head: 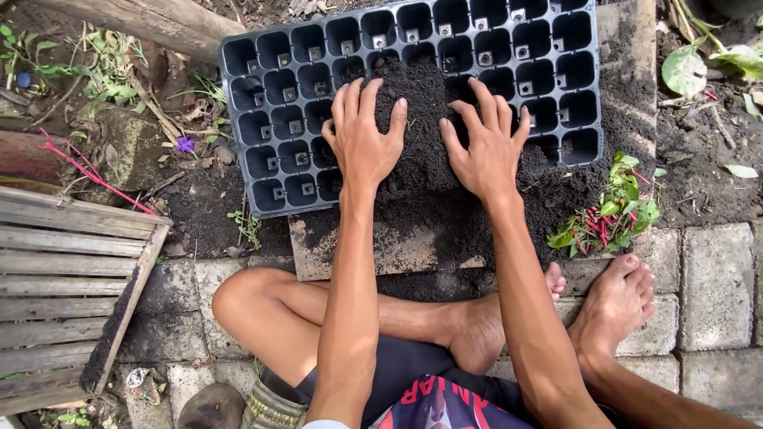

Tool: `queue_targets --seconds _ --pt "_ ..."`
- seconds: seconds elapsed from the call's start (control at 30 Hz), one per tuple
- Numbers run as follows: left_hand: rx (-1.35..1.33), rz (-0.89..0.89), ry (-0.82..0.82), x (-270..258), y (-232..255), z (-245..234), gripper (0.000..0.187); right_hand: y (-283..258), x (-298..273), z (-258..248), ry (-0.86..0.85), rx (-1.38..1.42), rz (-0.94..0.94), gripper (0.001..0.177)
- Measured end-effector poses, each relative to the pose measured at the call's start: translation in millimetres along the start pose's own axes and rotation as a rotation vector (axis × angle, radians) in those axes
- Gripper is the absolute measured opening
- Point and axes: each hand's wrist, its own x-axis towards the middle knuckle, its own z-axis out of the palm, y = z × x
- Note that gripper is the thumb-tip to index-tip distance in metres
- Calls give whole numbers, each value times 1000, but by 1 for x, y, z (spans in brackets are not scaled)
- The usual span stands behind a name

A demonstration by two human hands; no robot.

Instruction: Planting small seedlings into a plastic tray and then refilling the tray with soil by hand.

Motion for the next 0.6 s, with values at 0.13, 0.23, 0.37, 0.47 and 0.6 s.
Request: queue_targets --seconds 0.13,0.23,0.37,0.47,0.6 --pt "7 21 17 1 -6 7 52 3 -1 1 -19 5 12 45" --pt "-9 3 22 1 -12 10 56 2 0 1 -27 17 -2 44" --pt "-275 3 48 -4 -9 -14 46 -6 2 -15 -26 198 3 41" --pt "-274 92 104 -28 -15 -36 52 1 -17 -17 106 268 -5 41" --pt "-162 209 16 -64 6 -25 84 -2 -46 -1 114 294 44 53"
